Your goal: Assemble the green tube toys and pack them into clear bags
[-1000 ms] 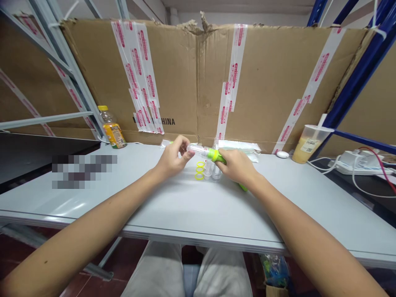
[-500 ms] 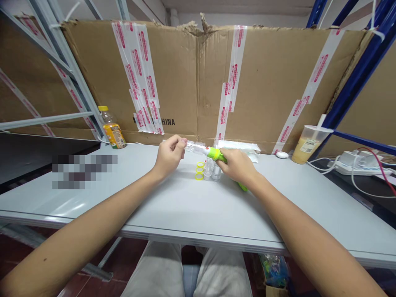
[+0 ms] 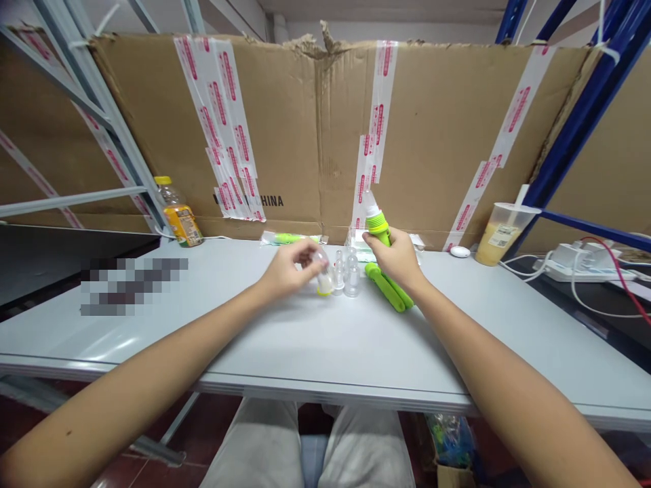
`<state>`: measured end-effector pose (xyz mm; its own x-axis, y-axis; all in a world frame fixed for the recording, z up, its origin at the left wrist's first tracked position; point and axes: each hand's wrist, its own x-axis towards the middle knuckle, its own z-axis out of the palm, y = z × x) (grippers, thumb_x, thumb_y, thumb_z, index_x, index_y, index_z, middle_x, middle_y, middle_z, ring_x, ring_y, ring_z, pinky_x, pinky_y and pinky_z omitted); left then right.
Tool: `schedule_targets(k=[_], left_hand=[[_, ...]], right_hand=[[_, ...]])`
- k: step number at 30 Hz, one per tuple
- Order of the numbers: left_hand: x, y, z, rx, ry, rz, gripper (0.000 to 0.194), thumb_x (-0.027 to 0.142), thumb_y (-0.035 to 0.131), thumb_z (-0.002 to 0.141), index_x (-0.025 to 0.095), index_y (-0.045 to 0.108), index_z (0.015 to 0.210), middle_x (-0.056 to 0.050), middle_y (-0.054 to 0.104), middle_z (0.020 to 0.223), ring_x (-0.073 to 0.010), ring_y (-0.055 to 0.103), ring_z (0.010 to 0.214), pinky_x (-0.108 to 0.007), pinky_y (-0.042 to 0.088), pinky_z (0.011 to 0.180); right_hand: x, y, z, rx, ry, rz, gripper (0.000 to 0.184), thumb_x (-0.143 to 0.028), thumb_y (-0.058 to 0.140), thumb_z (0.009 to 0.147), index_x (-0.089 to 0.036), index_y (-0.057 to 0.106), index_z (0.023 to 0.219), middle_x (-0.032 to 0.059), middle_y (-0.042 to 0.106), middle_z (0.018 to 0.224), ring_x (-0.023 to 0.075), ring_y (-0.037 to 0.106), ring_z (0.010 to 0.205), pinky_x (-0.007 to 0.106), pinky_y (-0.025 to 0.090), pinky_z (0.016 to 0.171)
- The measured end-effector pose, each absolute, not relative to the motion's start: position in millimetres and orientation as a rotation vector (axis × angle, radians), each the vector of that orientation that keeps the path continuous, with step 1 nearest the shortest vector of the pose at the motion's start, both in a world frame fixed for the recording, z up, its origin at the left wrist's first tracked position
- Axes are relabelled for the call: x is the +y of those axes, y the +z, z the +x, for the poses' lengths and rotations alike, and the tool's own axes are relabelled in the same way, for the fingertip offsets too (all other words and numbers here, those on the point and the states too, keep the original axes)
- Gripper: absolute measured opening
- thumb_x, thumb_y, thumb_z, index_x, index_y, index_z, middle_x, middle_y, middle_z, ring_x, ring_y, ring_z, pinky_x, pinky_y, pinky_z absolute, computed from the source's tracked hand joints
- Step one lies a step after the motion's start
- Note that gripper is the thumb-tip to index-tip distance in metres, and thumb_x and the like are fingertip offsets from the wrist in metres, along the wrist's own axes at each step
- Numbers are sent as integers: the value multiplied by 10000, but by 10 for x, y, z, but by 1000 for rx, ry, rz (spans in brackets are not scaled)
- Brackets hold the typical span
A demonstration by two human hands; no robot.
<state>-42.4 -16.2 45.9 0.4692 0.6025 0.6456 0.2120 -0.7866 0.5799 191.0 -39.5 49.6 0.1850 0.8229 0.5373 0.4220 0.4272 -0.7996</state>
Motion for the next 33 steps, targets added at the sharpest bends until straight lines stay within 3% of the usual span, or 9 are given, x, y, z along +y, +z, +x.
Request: schedule_targets(k=[3, 6, 20, 33], left_hand=[[-280, 320, -288, 619, 940, 2546, 253, 417, 680, 827, 177, 621, 880, 36, 557, 637, -103, 511, 581, -239, 412, 585], [-321, 221, -179, 622, 841, 2594, 258, 422, 660, 850, 182, 638, 942, 35, 580, 644, -112, 525, 596, -247, 417, 610], [-362, 178, -132, 738, 827, 2653, 329, 385, 675, 861, 223, 552, 1120, 26, 692, 802, -138, 601, 639, -269, 425, 669], [-329, 178, -103, 772, 839, 2600, 364, 391, 685, 851, 219, 520, 1127, 49, 607, 702, -139, 565, 604, -275, 415, 641]], right_hand=[[-387, 483, 1904, -1447, 391, -1192, 372, -471, 658, 805, -223, 430, 646, -57, 401, 491, 102, 347, 473, 272, 257, 484], [-391, 473, 1882, -1471, 364, -1216, 381, -470, 650, 806, -223, 420, 630, -51, 405, 492, 106, 358, 482, 275, 274, 490], [-398, 462, 1853, -1534, 267, -1234, 361, -453, 624, 811, -214, 427, 626, -48, 406, 547, 113, 354, 549, 280, 295, 554], [-398, 458, 1848, -1561, 244, -1260, 361, -464, 614, 803, -207, 434, 624, -46, 393, 570, 115, 342, 578, 275, 283, 573]])
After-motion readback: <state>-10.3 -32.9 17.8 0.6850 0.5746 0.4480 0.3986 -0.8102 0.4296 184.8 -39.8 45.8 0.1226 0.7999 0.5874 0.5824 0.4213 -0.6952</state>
